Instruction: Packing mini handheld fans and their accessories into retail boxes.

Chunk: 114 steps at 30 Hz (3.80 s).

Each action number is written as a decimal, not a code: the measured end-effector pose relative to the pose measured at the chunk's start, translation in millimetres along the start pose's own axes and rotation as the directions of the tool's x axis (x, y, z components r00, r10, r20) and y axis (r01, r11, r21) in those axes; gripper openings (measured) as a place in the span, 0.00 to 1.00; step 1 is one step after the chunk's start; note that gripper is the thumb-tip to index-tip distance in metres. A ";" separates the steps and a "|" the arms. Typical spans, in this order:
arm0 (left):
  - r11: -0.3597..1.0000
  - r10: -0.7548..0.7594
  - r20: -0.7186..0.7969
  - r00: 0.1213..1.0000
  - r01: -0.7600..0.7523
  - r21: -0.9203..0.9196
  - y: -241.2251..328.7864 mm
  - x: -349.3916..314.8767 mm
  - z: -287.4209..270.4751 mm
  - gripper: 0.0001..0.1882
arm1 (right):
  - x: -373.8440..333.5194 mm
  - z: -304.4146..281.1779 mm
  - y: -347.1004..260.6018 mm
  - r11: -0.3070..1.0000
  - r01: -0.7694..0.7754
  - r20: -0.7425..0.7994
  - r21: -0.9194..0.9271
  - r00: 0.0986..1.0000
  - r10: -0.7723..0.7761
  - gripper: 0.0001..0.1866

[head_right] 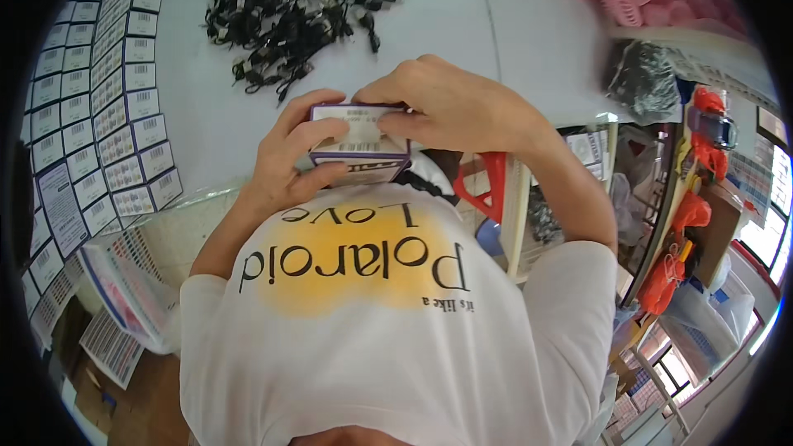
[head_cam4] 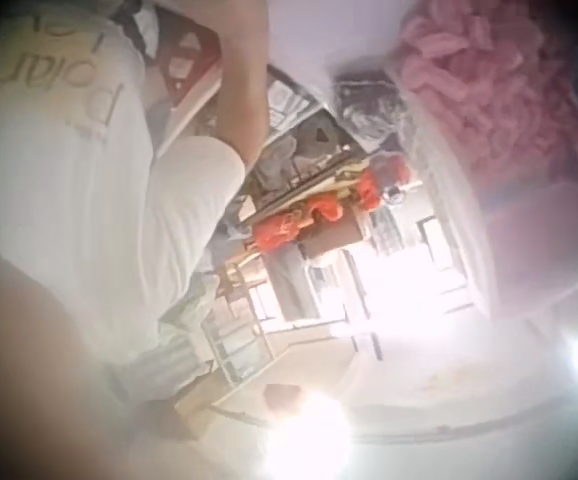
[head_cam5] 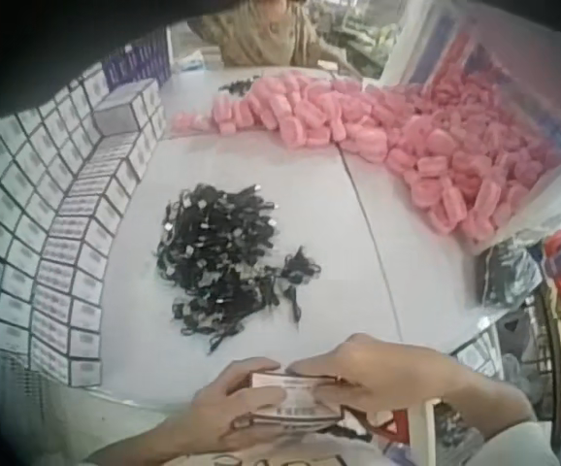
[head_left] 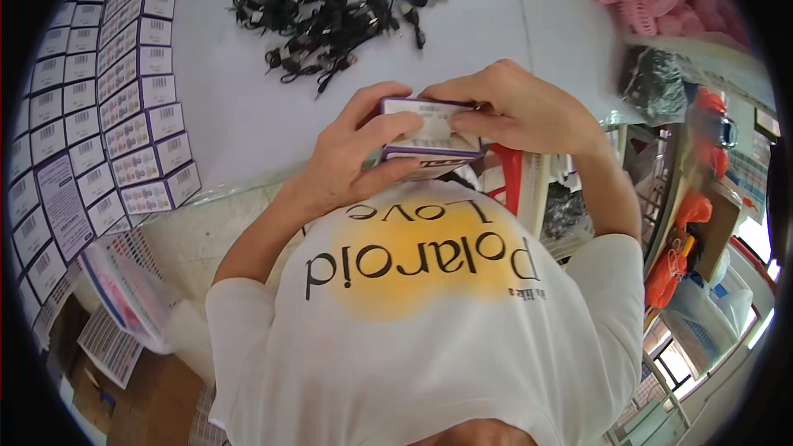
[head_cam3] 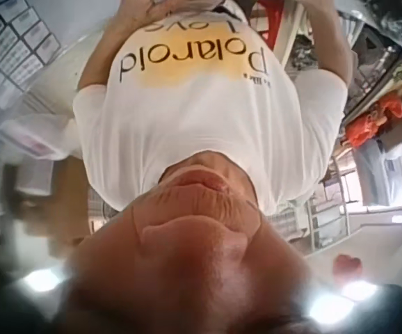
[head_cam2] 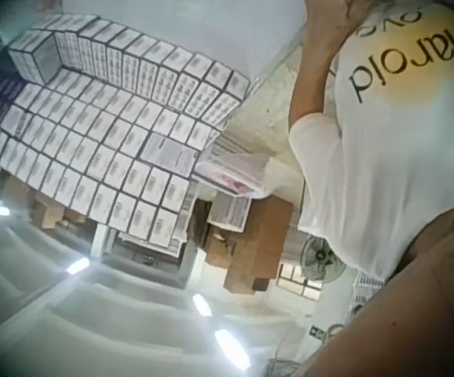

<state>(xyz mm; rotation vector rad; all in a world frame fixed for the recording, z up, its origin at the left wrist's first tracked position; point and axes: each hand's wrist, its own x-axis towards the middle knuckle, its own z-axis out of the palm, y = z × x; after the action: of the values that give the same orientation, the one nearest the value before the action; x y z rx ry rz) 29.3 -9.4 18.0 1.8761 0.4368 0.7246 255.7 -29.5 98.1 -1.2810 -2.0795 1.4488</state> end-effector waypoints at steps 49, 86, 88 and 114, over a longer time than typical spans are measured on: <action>0.954 -0.301 -0.236 0.924 0.287 -0.092 -7.0 4.5 -40.6 0.36 | 140.8 -169.4 153.6 0.596 -0.289 -0.554 -0.750 0.766 -0.327 0.37; 0.907 -0.418 -0.343 0.841 0.406 -0.110 -11.4 13.8 -57.4 0.37 | 336.8 -212.7 153.7 0.640 -0.587 -0.814 -0.495 0.571 -0.105 0.30; 0.911 -0.410 -0.331 0.850 0.403 -0.093 -10.8 16.2 -57.4 0.37 | 345.0 -221.3 152.1 0.634 -0.637 -0.830 -0.439 0.557 -0.014 0.32; 0.941 -0.336 -0.324 0.885 0.333 -0.064 16.2 24.8 -46.6 0.39 | 12.9 -78.7 -11.5 0.934 0.317 -0.462 -0.166 0.812 -0.357 0.25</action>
<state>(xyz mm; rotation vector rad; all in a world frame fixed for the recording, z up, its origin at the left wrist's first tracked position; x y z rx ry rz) 16.8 31.3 53.2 1.6142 0.9486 0.8025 295.3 26.6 140.1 -1.0855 -1.9019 0.7904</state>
